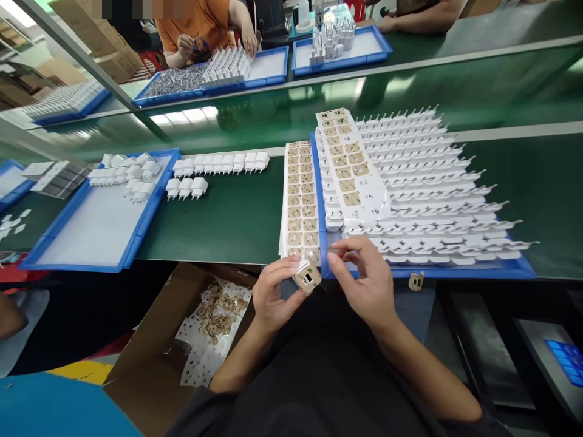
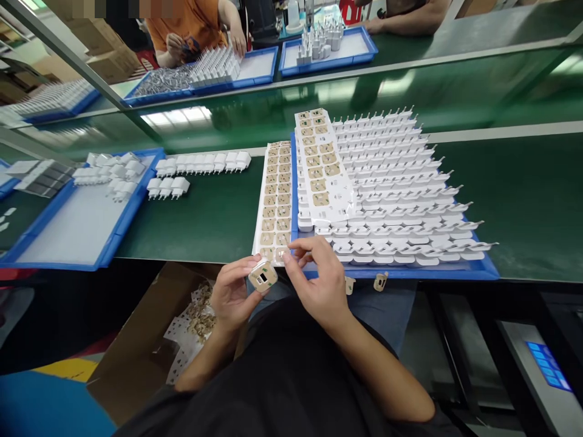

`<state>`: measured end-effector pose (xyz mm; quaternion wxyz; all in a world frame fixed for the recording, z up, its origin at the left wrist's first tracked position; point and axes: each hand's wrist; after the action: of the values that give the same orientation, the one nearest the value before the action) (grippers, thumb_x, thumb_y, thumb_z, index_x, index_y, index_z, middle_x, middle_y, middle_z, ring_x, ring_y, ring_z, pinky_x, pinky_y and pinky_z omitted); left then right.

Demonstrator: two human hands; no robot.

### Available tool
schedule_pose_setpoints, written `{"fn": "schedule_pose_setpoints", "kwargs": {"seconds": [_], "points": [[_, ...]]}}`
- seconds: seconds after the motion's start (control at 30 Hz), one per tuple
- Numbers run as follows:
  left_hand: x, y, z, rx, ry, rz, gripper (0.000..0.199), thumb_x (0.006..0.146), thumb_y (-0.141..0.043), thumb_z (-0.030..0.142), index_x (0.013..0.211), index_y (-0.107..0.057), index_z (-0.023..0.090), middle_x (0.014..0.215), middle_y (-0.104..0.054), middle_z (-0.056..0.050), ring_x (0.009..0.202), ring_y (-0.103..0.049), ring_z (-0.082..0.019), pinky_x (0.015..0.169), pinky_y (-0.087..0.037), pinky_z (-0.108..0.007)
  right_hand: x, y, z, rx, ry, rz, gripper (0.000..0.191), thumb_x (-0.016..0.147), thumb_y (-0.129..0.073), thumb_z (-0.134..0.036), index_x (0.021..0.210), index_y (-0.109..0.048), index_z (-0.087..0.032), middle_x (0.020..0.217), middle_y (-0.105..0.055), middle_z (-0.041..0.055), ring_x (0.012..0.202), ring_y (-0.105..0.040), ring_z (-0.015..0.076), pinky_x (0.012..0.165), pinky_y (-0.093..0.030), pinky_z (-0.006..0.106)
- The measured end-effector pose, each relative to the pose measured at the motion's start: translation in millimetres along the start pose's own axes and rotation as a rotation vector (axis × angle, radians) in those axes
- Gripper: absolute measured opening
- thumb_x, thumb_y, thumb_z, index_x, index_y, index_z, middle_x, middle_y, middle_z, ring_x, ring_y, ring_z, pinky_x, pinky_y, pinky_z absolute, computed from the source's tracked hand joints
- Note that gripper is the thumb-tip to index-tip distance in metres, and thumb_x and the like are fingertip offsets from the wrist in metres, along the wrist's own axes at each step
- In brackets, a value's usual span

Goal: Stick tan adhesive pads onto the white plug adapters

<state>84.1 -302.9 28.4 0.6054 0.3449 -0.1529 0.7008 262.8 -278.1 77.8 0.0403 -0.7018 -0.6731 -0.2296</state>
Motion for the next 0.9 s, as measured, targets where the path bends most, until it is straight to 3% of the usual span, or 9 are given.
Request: {"fn": "schedule_pose_setpoints", "kwargs": {"seconds": [0.17, 0.37, 0.57, 0.73, 0.83, 0.9], "points": [[-1.9, -6.4, -0.7, -0.003, -0.062, 0.003, 0.049, 0.078, -0.079, 0.010, 0.121, -0.059, 0.024, 0.112, -0.068, -0.006, 0.114, -0.068, -0.025, 0.100, -0.058, -0.046, -6.3, -3.7, -2.4, 0.370, -0.171, -0.229, 0.011, 0.094, -0.062, -0.027, 0.104, -0.065, -0.025, 0.106, -0.064, 0.0052, 0.103, -0.063, 0.0197, 0.082, -0.055, 0.031], [2.4, -11.8, 2.5, 0.126, -0.168, 0.015, 0.041, 0.080, -0.078, 0.012, 0.112, -0.056, 0.026, 0.107, -0.066, -0.001, 0.105, -0.072, -0.022, 0.097, -0.060, -0.051, -8.8, -11.0, -3.7, 0.543, -0.253, -0.196, 0.003, 0.091, -0.064, -0.027, 0.093, -0.066, -0.025, 0.102, -0.065, 0.0042, 0.107, -0.062, 0.0201, 0.085, -0.053, 0.031], [3.6, -12.6, 4.6, 0.182, -0.243, 0.007, 0.037, 0.081, -0.076, 0.013, 0.110, -0.057, 0.026, 0.104, -0.067, 0.000, 0.103, -0.073, -0.021, 0.095, -0.063, -0.050, -8.0, -10.4, -3.3, 0.583, -0.276, -0.160, 0.002, 0.088, -0.066, -0.025, 0.087, -0.067, -0.024, 0.098, -0.067, 0.0036, 0.101, -0.064, 0.0191, 0.082, -0.054, 0.030], [1.2, -11.5, 4.1, 0.123, -0.180, 0.024, 0.042, 0.082, -0.076, 0.014, 0.117, -0.057, 0.026, 0.107, -0.068, -0.002, 0.104, -0.072, -0.021, 0.095, -0.062, -0.048, -7.6, -4.4, 1.8, 0.585, -0.271, -0.223, 0.011, 0.088, -0.061, -0.020, 0.091, -0.071, -0.024, 0.104, -0.070, 0.0036, 0.105, -0.065, 0.0192, 0.088, -0.054, 0.032], [0.7, -11.1, 5.2, 0.059, -0.161, 0.023, 0.047, 0.079, -0.078, 0.013, 0.119, -0.058, 0.025, 0.108, -0.068, -0.004, 0.105, -0.072, -0.022, 0.096, -0.062, -0.045, -4.7, 1.4, 2.8, 0.463, -0.203, -0.267, 0.013, 0.091, -0.063, -0.021, 0.100, -0.070, -0.025, 0.104, -0.070, 0.0036, 0.102, -0.066, 0.0195, 0.088, -0.054, 0.034], [-0.1, -10.8, 6.2, 0.037, -0.140, 0.023, 0.049, 0.078, -0.079, 0.013, 0.120, -0.058, 0.025, 0.109, -0.068, -0.005, 0.107, -0.071, -0.023, 0.095, -0.062, -0.044, -1.5, 4.9, 1.4, 0.326, -0.075, -0.257, 0.011, 0.093, -0.063, -0.022, 0.101, -0.068, -0.026, 0.102, -0.071, 0.0040, 0.099, -0.066, 0.0203, 0.089, -0.053, 0.037]]}}
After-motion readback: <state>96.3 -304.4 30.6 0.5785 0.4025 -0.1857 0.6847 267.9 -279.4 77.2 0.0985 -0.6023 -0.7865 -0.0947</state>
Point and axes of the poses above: each hand's wrist, its own x-axis towards the middle knuckle, its own y-axis out of the back of the hand, z = x × y
